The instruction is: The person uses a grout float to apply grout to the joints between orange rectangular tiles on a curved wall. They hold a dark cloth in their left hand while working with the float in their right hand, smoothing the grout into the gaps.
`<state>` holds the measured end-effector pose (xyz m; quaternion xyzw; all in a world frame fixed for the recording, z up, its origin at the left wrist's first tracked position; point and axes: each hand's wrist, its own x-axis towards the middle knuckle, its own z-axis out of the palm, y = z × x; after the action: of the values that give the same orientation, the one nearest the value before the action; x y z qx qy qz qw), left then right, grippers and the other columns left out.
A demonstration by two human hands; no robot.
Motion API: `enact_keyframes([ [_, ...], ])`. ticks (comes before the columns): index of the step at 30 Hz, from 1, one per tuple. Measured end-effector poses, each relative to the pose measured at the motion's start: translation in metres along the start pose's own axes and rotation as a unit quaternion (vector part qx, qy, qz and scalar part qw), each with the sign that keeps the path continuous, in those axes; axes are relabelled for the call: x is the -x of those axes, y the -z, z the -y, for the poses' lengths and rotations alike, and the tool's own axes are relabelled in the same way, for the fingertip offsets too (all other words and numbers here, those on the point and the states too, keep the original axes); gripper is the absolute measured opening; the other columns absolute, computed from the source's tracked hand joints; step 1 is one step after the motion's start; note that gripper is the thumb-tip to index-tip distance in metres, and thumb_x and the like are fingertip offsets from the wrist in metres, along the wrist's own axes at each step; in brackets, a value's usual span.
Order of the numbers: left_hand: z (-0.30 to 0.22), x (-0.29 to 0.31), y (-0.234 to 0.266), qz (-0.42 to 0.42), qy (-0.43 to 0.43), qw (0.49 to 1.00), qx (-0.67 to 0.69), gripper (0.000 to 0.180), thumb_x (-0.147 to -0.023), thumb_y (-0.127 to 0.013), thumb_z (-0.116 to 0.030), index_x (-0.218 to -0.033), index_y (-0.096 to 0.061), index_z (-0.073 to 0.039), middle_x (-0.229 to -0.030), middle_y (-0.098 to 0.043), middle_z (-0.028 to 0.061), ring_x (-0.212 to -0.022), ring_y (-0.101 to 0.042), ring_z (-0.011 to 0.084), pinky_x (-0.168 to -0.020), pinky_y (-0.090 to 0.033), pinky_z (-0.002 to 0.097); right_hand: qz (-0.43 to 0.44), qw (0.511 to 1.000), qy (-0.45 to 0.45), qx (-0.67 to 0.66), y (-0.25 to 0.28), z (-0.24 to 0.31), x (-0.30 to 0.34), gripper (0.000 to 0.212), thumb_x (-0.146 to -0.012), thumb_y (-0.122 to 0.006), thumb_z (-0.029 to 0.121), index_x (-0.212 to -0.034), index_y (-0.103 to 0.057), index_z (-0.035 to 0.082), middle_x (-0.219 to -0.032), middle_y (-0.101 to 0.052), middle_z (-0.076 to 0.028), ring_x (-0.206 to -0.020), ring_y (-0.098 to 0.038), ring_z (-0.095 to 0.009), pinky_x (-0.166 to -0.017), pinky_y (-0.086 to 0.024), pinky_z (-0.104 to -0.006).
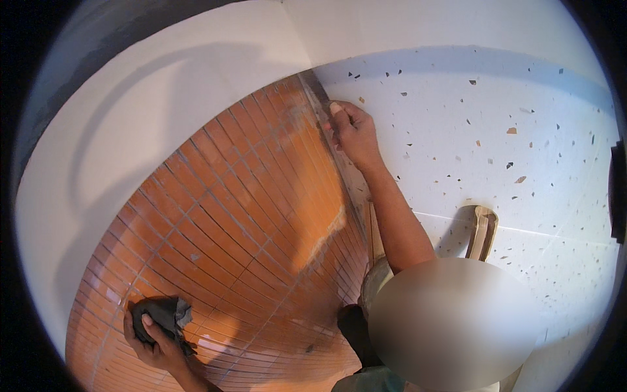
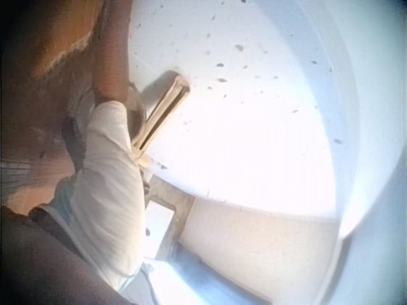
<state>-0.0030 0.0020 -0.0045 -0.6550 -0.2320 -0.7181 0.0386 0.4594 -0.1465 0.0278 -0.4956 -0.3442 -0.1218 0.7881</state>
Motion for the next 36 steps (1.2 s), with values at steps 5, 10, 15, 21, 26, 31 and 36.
enact_keyframes([
  [5, -0.002, 0.004, -0.002, -0.015, 0.025, 0.999, 0.021, 0.039, -0.095, -0.061, -0.021, -0.121, -0.056, 0.007, -0.121, -0.058, 0.0215, -0.108, -0.058, 0.0263, -0.088, -0.050, 0.0344, 0.011, 0.999, -0.038, 0.023, 0.015, 0.002, 0.017, 0.036, -0.097, -0.054, 0.033, -0.111, -0.063, 0.001, -0.075, -0.062, -0.004, -0.051, -0.051, -0.008, -0.044, -0.041, -0.0233],
  [10, -0.001, 0.000, 0.000, -0.010, -0.018, 1.000, -0.010, 0.039, -0.095, -0.061, -0.020, -0.122, -0.055, 0.007, -0.122, -0.057, 0.0218, -0.109, -0.057, 0.0264, -0.088, -0.050, 0.0339, 0.033, 0.997, -0.062, 0.036, 0.006, 0.010, 0.017, 0.032, -0.097, -0.053, 0.028, -0.100, -0.066, -0.001, -0.065, -0.059, -0.005, -0.049, -0.053, -0.011, -0.049, -0.043, -0.0282],
  [15, 0.003, 0.000, 0.002, 0.006, 0.014, 1.000, 0.013, 0.041, -0.095, -0.061, -0.020, -0.124, -0.053, 0.007, -0.123, -0.056, 0.0224, -0.110, -0.057, 0.0272, -0.089, -0.051, 0.0347, 0.021, 0.997, -0.063, -0.025, -0.008, 0.001, 0.002, 0.032, -0.097, -0.054, 0.030, -0.103, -0.065, 0.001, -0.068, -0.059, -0.003, -0.048, -0.050, -0.009, -0.045, -0.039, -0.0243],
  [21, -0.008, 0.000, -0.004, 0.007, 0.012, 1.000, 0.027, 0.040, -0.096, -0.058, -0.020, -0.125, -0.052, 0.007, -0.123, -0.056, 0.0211, -0.110, -0.057, 0.0271, -0.090, -0.050, 0.0353, 0.014, 0.994, -0.046, -0.098, -0.020, -0.013, 0.005, 0.030, -0.097, -0.053, 0.030, -0.099, -0.064, 0.002, -0.067, -0.058, -0.001, -0.048, -0.050, -0.008, -0.043, -0.038, -0.0241],
  [26, 0.010, -0.001, 0.005, 0.023, 0.014, 1.000, -0.005, 0.039, -0.096, -0.056, -0.021, -0.124, -0.052, 0.006, -0.124, -0.057, 0.0193, -0.111, -0.057, 0.0272, -0.093, -0.048, 0.0353, 0.003, 0.994, -0.042, -0.098, -0.025, -0.019, 0.003, 0.030, -0.098, -0.053, 0.031, -0.093, -0.062, 0.003, -0.066, -0.057, 0.000, -0.048, -0.050, -0.008, -0.042, -0.036, -0.0240],
  [31, -0.007, 0.003, -0.002, 0.011, 0.063, 0.998, 0.021, 0.041, -0.095, -0.058, -0.023, -0.125, -0.053, 0.005, -0.123, -0.057, 0.0195, -0.110, -0.057, 0.0276, -0.093, -0.048, 0.0360, -0.011, 0.995, 0.016, -0.103, -0.033, -0.019, -0.010, 0.031, -0.098, -0.053, 0.030, -0.084, -0.062, 0.003, -0.063, -0.055, 0.000, -0.047, -0.049, -0.007, -0.044, -0.037, -0.0223],
  [36, -0.003, 0.000, 0.000, 0.023, 0.044, 0.999, 0.013, 0.040, -0.096, -0.057, -0.023, -0.124, -0.052, 0.006, -0.125, -0.057, 0.0204, -0.112, -0.056, 0.0284, -0.096, -0.046, 0.0365, -0.041, 0.981, 0.146, 0.119, -0.023, -0.028, 0.001, 0.029, -0.096, -0.055, 0.026, -0.102, -0.068, 0.001, -0.067, -0.063, -0.009, -0.055, -0.057, -0.015, -0.054, -0.046, -0.0293],
])
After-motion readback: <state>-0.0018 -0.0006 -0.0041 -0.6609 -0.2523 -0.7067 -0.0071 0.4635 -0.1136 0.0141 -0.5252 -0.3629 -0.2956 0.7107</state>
